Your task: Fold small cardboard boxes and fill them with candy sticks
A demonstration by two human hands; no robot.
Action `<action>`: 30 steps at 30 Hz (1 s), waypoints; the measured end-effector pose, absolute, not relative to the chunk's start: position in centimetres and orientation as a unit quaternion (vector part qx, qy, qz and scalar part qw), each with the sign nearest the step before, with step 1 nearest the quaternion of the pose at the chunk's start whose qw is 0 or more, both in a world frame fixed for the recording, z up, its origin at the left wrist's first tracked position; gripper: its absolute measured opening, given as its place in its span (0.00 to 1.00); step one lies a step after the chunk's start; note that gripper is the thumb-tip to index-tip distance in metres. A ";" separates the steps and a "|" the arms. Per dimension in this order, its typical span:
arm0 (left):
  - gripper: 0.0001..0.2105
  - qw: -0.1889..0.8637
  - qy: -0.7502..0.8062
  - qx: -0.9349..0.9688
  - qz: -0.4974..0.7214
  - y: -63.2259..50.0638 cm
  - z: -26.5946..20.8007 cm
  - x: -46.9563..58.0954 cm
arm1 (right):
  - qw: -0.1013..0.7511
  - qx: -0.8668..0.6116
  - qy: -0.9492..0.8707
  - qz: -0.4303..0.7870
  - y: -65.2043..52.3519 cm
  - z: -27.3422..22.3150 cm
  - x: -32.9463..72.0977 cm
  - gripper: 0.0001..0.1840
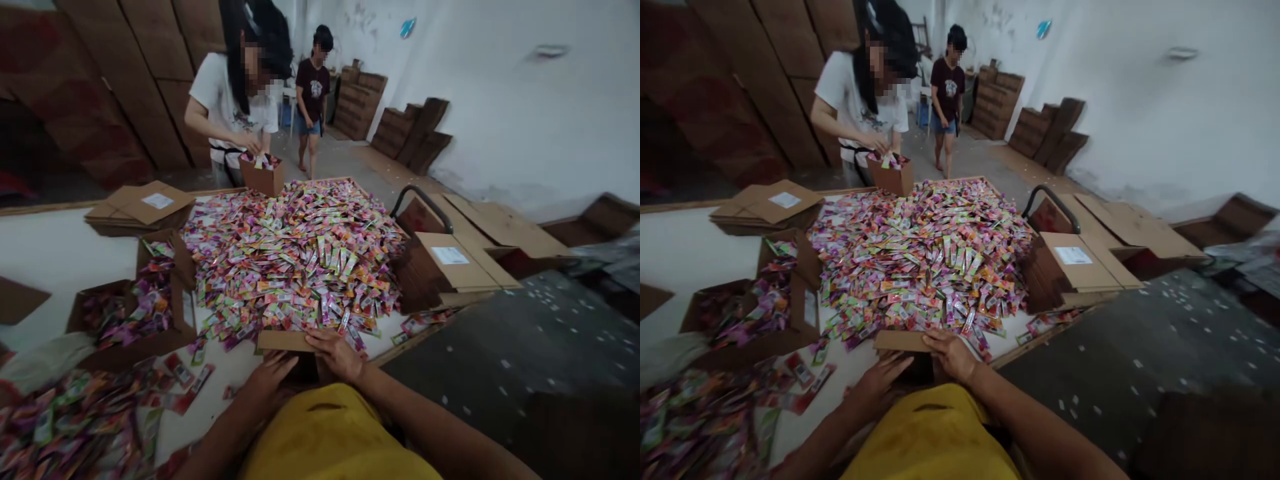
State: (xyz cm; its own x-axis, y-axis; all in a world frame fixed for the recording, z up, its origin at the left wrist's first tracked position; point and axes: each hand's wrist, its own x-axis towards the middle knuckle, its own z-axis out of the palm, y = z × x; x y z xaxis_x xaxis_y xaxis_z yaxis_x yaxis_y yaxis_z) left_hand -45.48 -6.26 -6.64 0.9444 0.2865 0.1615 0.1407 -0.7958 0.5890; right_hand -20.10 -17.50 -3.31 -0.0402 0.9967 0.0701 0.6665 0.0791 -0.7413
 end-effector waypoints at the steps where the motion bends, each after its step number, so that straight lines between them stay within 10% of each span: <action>1: 0.27 0.319 0.129 0.931 0.121 -5.9 -6.4 -44.8 | 0.284 -0.625 -0.667 0.289 -17.5 -3.1 -19.7 0.27; 9: 0.21 0.254 0.424 0.840 0.225 -8.0 -4.3 -41.5 | 0.115 -0.700 -0.646 0.282 -18.4 -1.0 -20.7 0.54; 16: 0.06 0.178 0.302 0.935 0.048 -6.8 -0.8 -38.5 | 0.097 -0.717 -0.655 0.218 -18.8 -3.3 -21.9 0.26; 23: 0.19 0.123 0.174 0.977 0.021 -5.4 -2.8 -37.7 | 0.078 -0.703 -0.688 0.165 -19.2 -3.4 -22.6 0.29; 30: 0.54 0.159 0.125 0.977 -0.066 -4.4 -4.2 -39.0 | 0.407 -0.728 -0.441 0.330 -18.3 -5.6 -15.6 0.20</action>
State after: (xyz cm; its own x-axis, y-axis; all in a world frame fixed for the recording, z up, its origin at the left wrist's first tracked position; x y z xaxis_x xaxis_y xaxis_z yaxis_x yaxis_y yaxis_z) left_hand -39.04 -4.42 -4.19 0.9600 0.2228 -0.1694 0.2651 -0.9180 0.2949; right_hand -15.64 -18.25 -5.65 0.3920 0.9119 -0.1215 0.3733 -0.2784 -0.8849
